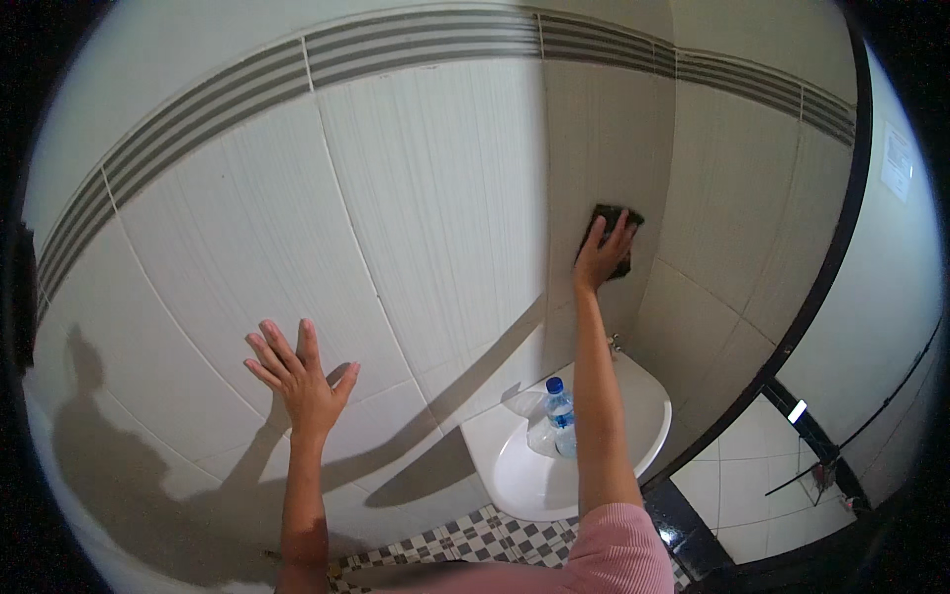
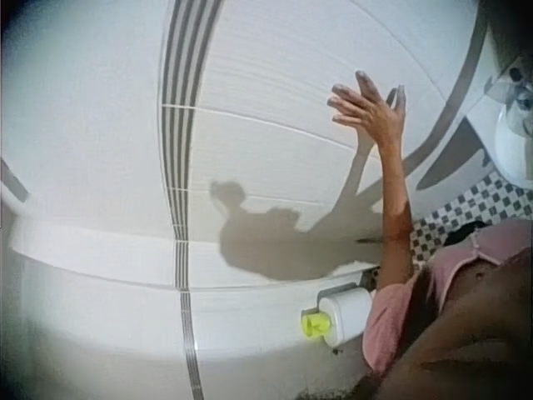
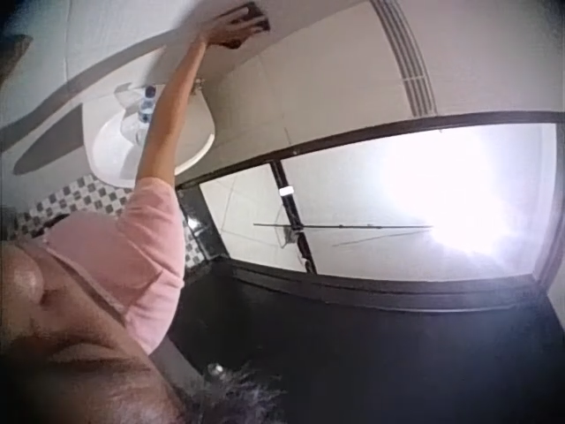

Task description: Cleaning the tiled wall in a bathroom using a cloth.

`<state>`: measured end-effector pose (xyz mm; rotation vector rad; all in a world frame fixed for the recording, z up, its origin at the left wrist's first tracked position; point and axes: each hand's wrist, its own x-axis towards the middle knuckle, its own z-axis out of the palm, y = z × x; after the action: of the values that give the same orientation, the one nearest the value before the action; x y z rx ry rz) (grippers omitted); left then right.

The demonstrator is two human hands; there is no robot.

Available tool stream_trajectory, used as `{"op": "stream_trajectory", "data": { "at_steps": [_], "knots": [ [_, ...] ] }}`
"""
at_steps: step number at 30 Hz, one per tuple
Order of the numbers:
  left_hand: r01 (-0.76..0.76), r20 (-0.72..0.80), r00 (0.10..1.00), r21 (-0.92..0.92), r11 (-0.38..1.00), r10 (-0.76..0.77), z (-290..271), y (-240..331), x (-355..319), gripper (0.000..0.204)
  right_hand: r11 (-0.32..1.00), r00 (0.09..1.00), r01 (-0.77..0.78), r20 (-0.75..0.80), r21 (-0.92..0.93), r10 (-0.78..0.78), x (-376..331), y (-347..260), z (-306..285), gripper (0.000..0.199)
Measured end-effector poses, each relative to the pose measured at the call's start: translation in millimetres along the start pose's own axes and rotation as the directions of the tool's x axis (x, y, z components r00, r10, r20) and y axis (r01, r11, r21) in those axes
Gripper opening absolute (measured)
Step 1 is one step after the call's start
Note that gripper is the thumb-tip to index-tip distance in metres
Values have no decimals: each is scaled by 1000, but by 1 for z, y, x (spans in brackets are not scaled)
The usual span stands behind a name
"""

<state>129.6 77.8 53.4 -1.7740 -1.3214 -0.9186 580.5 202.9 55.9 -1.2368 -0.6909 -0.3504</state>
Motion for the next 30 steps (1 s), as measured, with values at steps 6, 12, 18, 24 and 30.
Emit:
{"op": "stream_trajectory", "data": {
  "at_steps": [6, 12, 18, 24, 30],
  "knots": [
    [-20, -39, 999, 41, 999, 21, -3, -4, 3, 92, 988, 989, 110, 85, 112, -120, -166, -53, 3, 65],
    [1, -92, 996, 48, 999, 3, 3, -5, 0, 77, 712, 609, 654, 379, 258, -697, -214, -103, -10, 66],
    [24, -202, 979, 141, 990, 5, 9, -2, 0, 69, 707, 680, 659, 196, 257, -706, -27, -147, 15, 78],
    [53, -304, 953, 177, 983, 3, 19, -2, 2, 65, 872, 872, 488, 21, 39, -489, 144, -106, 40, 68],
    [52, -321, 947, 188, 981, 11, 24, -7, 1, 66, 999, 999, 48, -15, 3, -48, 165, -21, 24, 73]
  ]
}}
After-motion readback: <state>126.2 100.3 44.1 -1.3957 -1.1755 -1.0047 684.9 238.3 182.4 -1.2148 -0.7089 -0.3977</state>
